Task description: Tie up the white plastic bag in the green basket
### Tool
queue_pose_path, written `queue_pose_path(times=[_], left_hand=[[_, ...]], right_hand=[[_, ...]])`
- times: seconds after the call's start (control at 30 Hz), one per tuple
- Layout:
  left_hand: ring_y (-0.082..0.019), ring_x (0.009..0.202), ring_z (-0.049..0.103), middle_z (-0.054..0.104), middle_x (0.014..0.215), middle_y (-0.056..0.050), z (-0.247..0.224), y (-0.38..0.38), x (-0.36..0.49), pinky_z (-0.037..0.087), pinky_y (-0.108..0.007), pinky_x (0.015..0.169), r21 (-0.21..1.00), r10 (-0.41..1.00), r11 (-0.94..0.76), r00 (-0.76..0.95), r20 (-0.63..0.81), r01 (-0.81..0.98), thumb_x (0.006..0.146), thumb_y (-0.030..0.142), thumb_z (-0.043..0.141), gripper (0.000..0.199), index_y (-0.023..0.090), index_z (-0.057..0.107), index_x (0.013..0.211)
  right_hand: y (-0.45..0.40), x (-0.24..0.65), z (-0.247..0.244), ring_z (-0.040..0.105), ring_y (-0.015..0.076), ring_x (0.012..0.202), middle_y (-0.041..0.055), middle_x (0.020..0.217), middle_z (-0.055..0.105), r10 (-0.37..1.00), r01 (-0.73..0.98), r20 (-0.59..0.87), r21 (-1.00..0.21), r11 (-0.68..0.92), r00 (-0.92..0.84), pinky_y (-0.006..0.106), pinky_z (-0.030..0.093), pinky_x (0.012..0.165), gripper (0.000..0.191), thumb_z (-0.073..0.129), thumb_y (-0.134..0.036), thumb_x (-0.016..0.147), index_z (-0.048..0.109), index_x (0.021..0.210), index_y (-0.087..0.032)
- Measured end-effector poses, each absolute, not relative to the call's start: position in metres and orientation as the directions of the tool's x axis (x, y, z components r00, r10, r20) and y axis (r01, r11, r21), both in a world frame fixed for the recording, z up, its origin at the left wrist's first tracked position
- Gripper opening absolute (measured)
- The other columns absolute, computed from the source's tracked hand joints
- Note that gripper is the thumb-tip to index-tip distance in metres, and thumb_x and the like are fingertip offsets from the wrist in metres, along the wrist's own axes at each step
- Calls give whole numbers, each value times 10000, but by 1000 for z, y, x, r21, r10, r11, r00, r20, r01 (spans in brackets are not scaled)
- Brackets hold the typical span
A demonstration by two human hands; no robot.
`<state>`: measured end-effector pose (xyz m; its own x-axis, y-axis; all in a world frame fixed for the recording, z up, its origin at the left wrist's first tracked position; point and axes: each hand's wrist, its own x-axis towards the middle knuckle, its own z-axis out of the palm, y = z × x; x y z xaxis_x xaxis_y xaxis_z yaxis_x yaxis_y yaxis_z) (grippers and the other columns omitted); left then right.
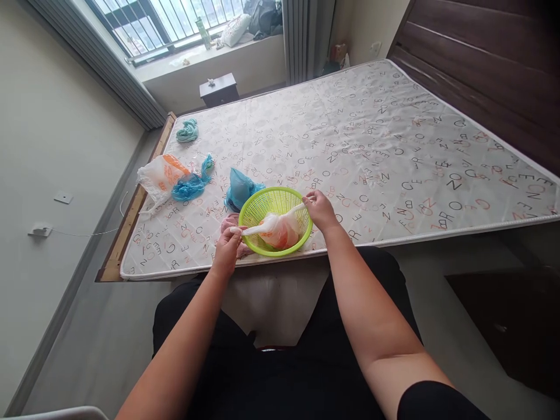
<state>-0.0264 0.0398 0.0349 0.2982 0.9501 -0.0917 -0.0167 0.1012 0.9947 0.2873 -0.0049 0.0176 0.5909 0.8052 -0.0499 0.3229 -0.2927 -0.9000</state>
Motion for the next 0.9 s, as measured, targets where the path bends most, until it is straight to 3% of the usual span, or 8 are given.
queue_pose_path(times=[0.13, 0.23, 0.33, 0.47, 0.53, 0.63, 0.77, 0.9], left_hand=[[-261, 1243, 620, 636, 1286, -130, 59, 32, -17, 491, -431, 1091, 926, 967, -205, 214, 141, 317, 848, 396, 750, 600, 208, 538, 1377], [-281, 1302, 583, 603, 1369, -157, 77, 24, 3, 449, -461, 1131, 721, 915, -399, 299, 271, 566, 876, 338, 718, 790, 211, 348, 1562], [-335, 1275, 603, 662, 1315, -165, 81, 22, 28, 451, -489, 1112, 457, 808, -553, 582, 91, 697, 859, 351, 739, 701, 202, 490, 1498], [-354, 1103, 694, 730, 1198, -157, 73, 33, 48, 538, -470, 933, 254, 769, -541, 594, -237, 802, 885, 273, 688, 450, 231, 667, 1333], [-317, 1059, 709, 748, 1164, -130, 76, 45, 44, 541, -436, 917, 329, 805, -502, 571, -159, 800, 924, 265, 631, 316, 233, 714, 1227], [-233, 920, 717, 758, 1060, -74, 98, 66, 17, 556, -350, 846, 610, 885, -416, 456, 98, 675, 945, 345, 609, 280, 214, 698, 1175], [-161, 846, 667, 710, 1019, -46, 130, 94, -49, 537, -260, 752, 803, 930, -335, 39, 365, 492, 892, 442, 702, 412, 172, 625, 1193], [-128, 823, 606, 667, 1071, -29, 125, 121, -120, 540, -280, 769, 886, 904, -241, -241, 354, 396, 880, 313, 715, 427, 174, 504, 1224]], right_hand=[[-2, 283, 16, 606, 199, 866, 65, 999, 680, 810, 314, -42, -909, -274, 585, 337, 472, 818, 259, 626, -421, 860, 611, 1008, -209], [-1, 281, 17, 603, 196, 857, 61, 989, 684, 819, 322, -22, -913, -250, 573, 344, 477, 826, 245, 626, -400, 853, 615, 1007, -209], [-1, 279, 19, 603, 204, 858, 69, 1001, 687, 816, 325, -20, -911, -253, 578, 351, 478, 825, 236, 613, -383, 855, 621, 1015, -210], [-3, 279, 23, 606, 212, 849, 75, 1019, 694, 807, 307, -53, -909, -283, 588, 356, 473, 817, 233, 578, -376, 877, 622, 1037, -213], [-4, 280, 23, 615, 217, 853, 76, 1020, 696, 808, 288, -73, -913, -290, 584, 360, 471, 818, 273, 540, -433, 915, 619, 1060, -216], [-6, 284, 21, 633, 223, 858, 75, 1020, 697, 826, 245, -105, -927, -283, 554, 361, 479, 814, 405, 459, -554, 962, 605, 1141, -221], [-8, 286, 18, 653, 245, 936, 107, 1123, 697, 845, 258, -170, -905, -338, 507, 383, 498, 872, 502, 467, -568, 969, 549, 1310, -208], [-8, 281, 20, 620, 293, 1172, 164, 1320, 655, 870, 359, -215, -847, -392, 443, 423, 463, 1027, 548, 583, -424, 931, 498, 1417, -186]])
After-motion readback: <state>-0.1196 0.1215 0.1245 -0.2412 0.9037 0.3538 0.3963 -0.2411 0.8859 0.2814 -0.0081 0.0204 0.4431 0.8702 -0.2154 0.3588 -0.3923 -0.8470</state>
